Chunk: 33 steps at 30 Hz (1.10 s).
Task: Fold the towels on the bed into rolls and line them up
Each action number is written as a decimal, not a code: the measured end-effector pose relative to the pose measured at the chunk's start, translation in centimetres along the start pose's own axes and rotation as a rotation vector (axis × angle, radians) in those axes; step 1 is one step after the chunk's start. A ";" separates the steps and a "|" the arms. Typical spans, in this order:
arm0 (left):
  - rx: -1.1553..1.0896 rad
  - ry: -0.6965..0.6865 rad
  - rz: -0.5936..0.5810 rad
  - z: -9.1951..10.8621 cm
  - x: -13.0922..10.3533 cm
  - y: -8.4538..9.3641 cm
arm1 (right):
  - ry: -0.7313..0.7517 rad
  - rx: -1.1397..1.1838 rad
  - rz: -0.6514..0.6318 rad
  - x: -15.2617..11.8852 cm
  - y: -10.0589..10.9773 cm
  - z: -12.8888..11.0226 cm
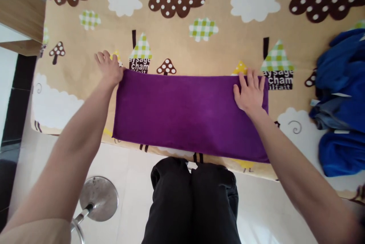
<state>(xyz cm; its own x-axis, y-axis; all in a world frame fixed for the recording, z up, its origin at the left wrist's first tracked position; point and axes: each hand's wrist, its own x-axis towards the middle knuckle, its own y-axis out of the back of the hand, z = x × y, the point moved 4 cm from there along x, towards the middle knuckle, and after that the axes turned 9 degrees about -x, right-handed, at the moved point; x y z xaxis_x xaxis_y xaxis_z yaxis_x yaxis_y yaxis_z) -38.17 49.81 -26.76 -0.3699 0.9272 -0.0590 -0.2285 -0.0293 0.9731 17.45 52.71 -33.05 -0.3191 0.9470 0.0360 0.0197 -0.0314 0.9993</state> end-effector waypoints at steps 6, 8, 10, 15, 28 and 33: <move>-0.168 -0.415 -0.186 8.8 -9.2 -7.2 | 0.144 0.071 -0.040 -1.9 0.0 -6.9; -0.195 -0.358 -0.168 7.8 -10.2 -8.9 | 0.171 0.080 -0.075 -2.4 -0.7 -6.5; -0.208 -0.220 -0.078 4.7 -9.8 -9.2 | 0.089 0.068 -0.072 -2.5 -1.3 -3.6; -0.208 0.077 0.024 -3.2 -6.7 -7.4 | -0.198 0.059 -0.085 -2.1 -1.7 6.2; -0.252 0.074 0.092 -8.0 -16.5 -6.1 | -0.155 -0.001 -0.008 -6.7 -0.2 5.8; -0.210 -0.004 -0.017 -6.9 -19.0 -6.2 | -0.070 -0.039 -0.134 -12.0 -0.6 5.3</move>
<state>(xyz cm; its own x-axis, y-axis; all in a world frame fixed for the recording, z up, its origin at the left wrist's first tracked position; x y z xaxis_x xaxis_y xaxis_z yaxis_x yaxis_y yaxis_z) -35.98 29.79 -33.21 -0.3612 0.9296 -0.0738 -0.4173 -0.0903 0.9043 26.26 43.07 -34.16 -0.2495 0.9635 -0.0971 -0.0555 0.0859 0.9948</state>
